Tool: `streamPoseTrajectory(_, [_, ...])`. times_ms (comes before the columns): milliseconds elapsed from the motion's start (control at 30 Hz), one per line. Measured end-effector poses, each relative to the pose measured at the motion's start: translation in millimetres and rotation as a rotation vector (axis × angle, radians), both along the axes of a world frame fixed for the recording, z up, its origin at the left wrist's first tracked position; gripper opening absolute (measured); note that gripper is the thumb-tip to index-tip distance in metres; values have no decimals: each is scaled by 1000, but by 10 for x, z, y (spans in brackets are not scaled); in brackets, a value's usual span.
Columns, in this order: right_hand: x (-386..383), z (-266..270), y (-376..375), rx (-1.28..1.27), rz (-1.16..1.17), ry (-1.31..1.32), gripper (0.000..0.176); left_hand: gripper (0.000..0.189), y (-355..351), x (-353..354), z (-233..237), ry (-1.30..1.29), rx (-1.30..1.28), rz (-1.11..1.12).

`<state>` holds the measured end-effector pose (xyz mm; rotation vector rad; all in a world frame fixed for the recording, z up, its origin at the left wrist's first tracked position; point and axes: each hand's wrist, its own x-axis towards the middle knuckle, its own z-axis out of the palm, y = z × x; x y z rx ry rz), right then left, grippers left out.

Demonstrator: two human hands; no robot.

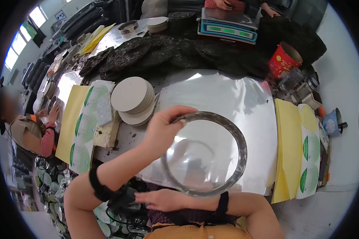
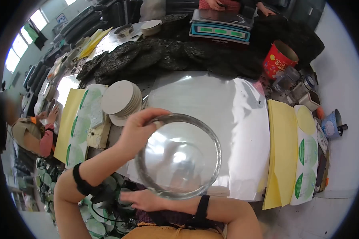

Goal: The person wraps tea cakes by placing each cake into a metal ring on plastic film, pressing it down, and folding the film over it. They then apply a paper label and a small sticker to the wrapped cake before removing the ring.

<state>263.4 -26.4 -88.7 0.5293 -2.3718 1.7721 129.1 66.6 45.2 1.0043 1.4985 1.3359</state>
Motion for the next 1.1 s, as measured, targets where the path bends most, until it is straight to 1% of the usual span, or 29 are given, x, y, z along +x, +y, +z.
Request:
streamPoseTrajectory(33, [5, 97, 27, -7, 14, 3, 45, 33, 21, 21, -173, 29, -41, 10])
streamPoseTrajectory(67, [51, 215, 142, 196, 48, 75, 45, 32, 24, 45, -379, 54, -84, 21])
streamPoseTrajectory(100, [134, 321, 261, 397, 79, 148, 44, 31, 23, 84, -687, 71, -117, 83])
streamPoseTrajectory(133, [304, 413, 389, 422, -70, 247, 46, 31, -2, 130, -988, 89, -149, 138])
streamPoseTrajectory(167, [506, 464, 590, 451, -223, 346, 48, 32, -47, 166, -1177, 180, -159, 164])
streamPoseTrajectory(200, [705, 462, 810, 567, -287, 267, 49, 29, -86, 142, -1391, 111, -153, 176])
streamPoseTrajectory(233, [916, 436, 1018, 674, -347, 177, 50, 25, -151, 52, -1331, 104, -152, 137])
streamPoseTrajectory(267, [1112, 383, 1199, 754, -425, 30, 52, 22, -272, -100, -1164, 93, -158, 100])
streamPoseTrajectory(300, [1366, 225, 1323, 793, -540, -154, 53, 16, -394, -338, -878, 244, -315, -58])
streamPoseTrajectory(333, [1516, 216, 1424, 872, -585, -197, 49, 20, -593, -560, -853, 696, -209, -278])
streamPoseTrajectory(367, [1576, 210, 1469, 897, -651, -184, 44, 22, -770, -655, -938, 740, -146, -436])
streamPoseTrajectory(400, [1553, 165, 1487, 887, -651, -190, 44, 25, -934, -663, -1039, 780, -77, -596])
streamPoseTrajectory(467, [1445, 90, 1595, 833, -642, -199, 40, 26, -1026, -473, -1147, 937, 175, -696])
streamPoseTrajectory(500, [1283, 101, 1609, 839, -690, -180, 40, 23, -1040, -426, -1282, 909, 142, -636])
streamPoseTrajectory(533, [1158, 102, 1665, 842, -702, -196, 40, 23, -967, -436, -1325, 900, 153, -650])
streamPoseTrajectory(600, [1005, 75, 1754, 886, -739, -176, 41, 20, -859, -418, -1414, 906, 103, -740])
streamPoseTrajectory(633, [947, 86, 1800, 889, -761, -169, 42, 19, -811, -439, -1440, 889, 132, -801])
streamPoseTrajectory(667, [942, 87, 1848, 895, -768, -187, 42, 19, -768, -452, -1442, 877, 144, -811])
streamPoseTrajectory(733, [930, 94, 1924, 914, -791, -178, 42, 19, -665, -503, -1393, 830, 106, -952])
streamPoseTrajectory(767, [955, 114, 1941, 922, -803, -187, 42, 19, -612, -529, -1375, 829, 120, -962])
streamPoseTrajectory(833, [1076, 162, 1958, 941, -828, -258, 42, 17, -522, -553, -1317, 655, -6, -1040])
streamPoseTrajectory(867, [1155, 170, 1963, 944, -836, -267, 42, 17, -472, -574, -1251, 653, 1, -1049])
streamPoseTrajectory(933, [1339, 170, 1988, 939, -895, -335, 42, 18, -368, -626, -1069, 366, -438, -830])
streamPoseTrajectory(967, [1427, 165, 2000, 923, -937, -318, 39, 18, -362, -639, -1014, 372, -434, -832])
streamPoseTrajectory(1000, [1499, 208, 1957, 927, -944, -313, 39, 21, -354, -655, -968, 534, -324, -852])
streamPoseTrajectory(1033, [1579, 302, 1875, 768, -1040, -311, 36, 25, -355, -661, -946, 692, -212, -865])
streamPoseTrajectory(1067, [1636, 399, 1808, 603, -1122, -309, 33, 25, -404, -641, -949, 691, -214, -859])
streamPoseTrajectory(1100, [1663, 487, 1729, 530, -1169, -311, 30, 26, -524, -591, -949, 815, -4, -892])
